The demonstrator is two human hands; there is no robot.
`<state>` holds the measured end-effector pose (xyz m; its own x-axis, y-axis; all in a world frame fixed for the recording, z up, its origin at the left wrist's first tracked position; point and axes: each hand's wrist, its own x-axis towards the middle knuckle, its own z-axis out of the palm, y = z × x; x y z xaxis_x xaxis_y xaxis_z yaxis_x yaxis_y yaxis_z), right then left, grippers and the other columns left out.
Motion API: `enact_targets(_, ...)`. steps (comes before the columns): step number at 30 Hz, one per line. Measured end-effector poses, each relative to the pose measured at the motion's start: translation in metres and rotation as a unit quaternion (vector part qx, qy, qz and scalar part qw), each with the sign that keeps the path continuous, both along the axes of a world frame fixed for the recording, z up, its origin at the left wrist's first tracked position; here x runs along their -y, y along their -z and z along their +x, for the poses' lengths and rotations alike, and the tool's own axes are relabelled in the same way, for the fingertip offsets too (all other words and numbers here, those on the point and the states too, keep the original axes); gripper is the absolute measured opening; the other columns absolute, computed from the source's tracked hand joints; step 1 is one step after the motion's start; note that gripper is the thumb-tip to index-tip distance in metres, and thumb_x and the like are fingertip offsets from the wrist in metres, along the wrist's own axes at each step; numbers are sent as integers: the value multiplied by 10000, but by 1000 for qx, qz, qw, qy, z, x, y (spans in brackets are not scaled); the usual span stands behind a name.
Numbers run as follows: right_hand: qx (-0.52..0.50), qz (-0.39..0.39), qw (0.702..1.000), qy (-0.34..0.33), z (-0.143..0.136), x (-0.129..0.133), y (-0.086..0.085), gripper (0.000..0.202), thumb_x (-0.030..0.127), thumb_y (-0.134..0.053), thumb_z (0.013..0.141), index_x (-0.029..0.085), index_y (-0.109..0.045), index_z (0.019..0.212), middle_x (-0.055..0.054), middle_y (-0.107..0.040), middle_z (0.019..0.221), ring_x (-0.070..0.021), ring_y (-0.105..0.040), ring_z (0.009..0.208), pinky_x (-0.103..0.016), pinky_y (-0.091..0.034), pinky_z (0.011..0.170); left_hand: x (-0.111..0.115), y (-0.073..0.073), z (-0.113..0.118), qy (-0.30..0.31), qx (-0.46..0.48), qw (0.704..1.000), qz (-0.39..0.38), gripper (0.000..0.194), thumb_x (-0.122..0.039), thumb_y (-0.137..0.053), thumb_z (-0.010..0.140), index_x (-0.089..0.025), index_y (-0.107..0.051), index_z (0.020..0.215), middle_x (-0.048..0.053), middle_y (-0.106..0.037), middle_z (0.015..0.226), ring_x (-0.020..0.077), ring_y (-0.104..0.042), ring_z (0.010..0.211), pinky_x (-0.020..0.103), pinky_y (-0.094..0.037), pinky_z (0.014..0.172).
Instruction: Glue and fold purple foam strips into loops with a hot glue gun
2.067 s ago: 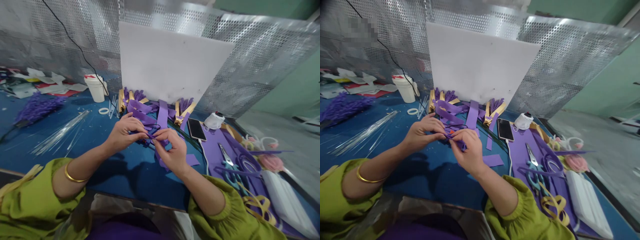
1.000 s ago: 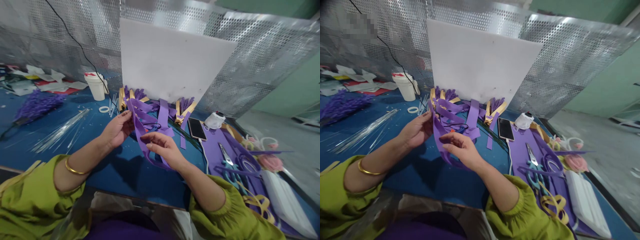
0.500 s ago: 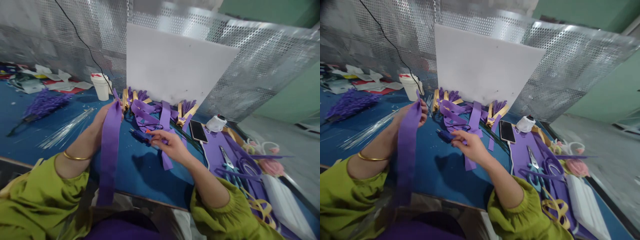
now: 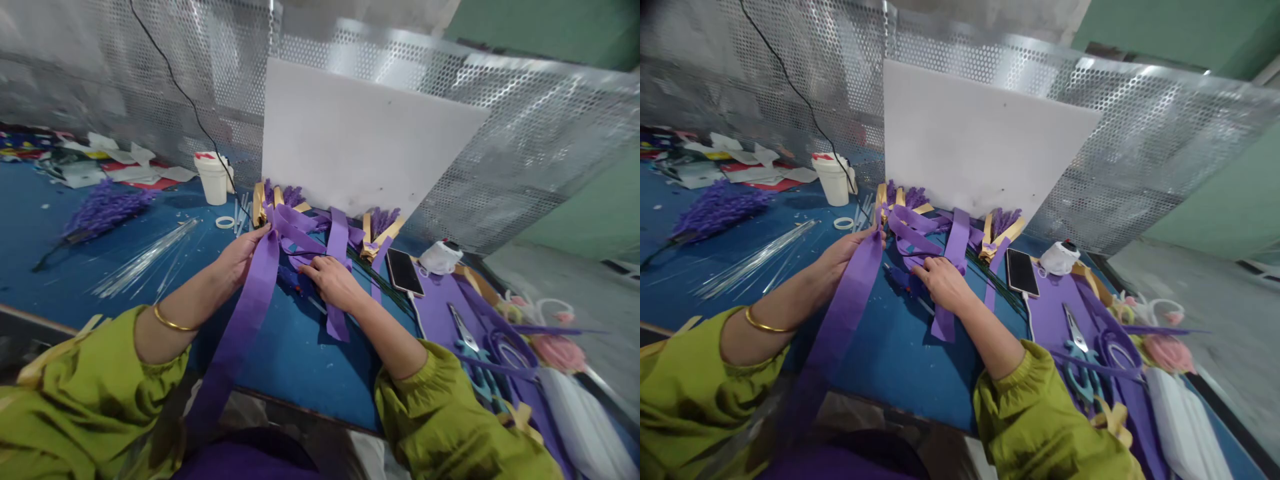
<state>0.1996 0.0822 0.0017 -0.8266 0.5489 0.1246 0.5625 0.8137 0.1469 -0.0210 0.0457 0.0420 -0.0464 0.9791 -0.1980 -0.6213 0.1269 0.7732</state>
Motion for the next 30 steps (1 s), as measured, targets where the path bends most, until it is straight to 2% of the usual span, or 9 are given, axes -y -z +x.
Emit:
enact_targets(4,-141,-32,989,19,11,2,4,305,132,-539,881,158,-641,1167,-110,-611,1017,-229,-584,902,-351,-454,835,0,-4,4,-3,92,991,-93,176,-200,-593,942,-165,-726,832,26,-702,633,176,-659,567,328,-560,676)
enact_targets(6,-274,-78,958,37,15,3,6,238,197,-555,889,177,-657,1104,-89,-623,1005,-205,-590,852,-330,-465,781,-1,-5,4,-17,101,991,-91,121,-190,-616,920,-174,-734,903,25,-720,659,199,-684,610,348,-568,693)
enact_targets(8,-410,-160,895,73,15,4,7,184,290,-610,872,178,-683,998,-71,-660,944,-190,-599,777,-327,-471,731,-2,-4,3,-29,103,991,-79,112,-186,-633,904,-172,-735,948,28,-735,686,206,-698,634,353,-577,706)
enact_targets(12,-557,-391,723,114,8,10,0,309,414,-759,753,176,-713,945,-59,-740,901,-154,-608,615,-328,-490,662,-3,-2,2,-48,89,993,-67,128,-187,-625,910,-151,-727,980,34,-736,688,197,-699,615,348,-587,712)
enact_targets(14,-584,-446,672,89,5,15,-6,337,405,-784,732,181,-712,974,-56,-749,932,-126,-588,566,-310,-489,622,-3,0,3,-43,80,994,-63,132,-187,-620,914,-147,-720,991,37,-735,691,198,-700,613,350,-587,713)
enact_targets(16,-598,-470,647,61,4,20,-13,325,411,-768,753,178,-704,971,-50,-737,915,-108,-557,540,-289,-470,572,-3,1,4,-37,73,995,-61,127,-172,-611,915,-147,-715,984,41,-736,698,204,-702,618,353,-583,706)
enact_targets(19,-592,-484,644,29,3,27,-16,315,454,-711,826,177,-690,974,-37,-714,849,-108,-553,546,-276,-446,547,-3,1,6,-34,74,995,-60,128,-152,-603,912,-155,-714,976,43,-740,705,217,-706,632,369,-580,716)
enact_targets(24,-551,-432,714,22,-2,34,-10,410,579,-642,871,171,-674,897,-7,-638,616,-134,-563,545,-277,-427,552,-1,2,9,-41,83,995,-46,120,-106,-634,878,-142,-706,968,30,-730,689,174,-681,587,327,-577,721)
enact_targets(30,-553,-362,750,31,-8,39,-8,424,600,-610,886,182,-646,821,16,-568,564,-119,-505,520,-276,-377,547,2,2,11,-32,108,993,-37,116,-66,-622,885,-119,-693,959,9,-703,661,120,-655,565,241,-562,682)
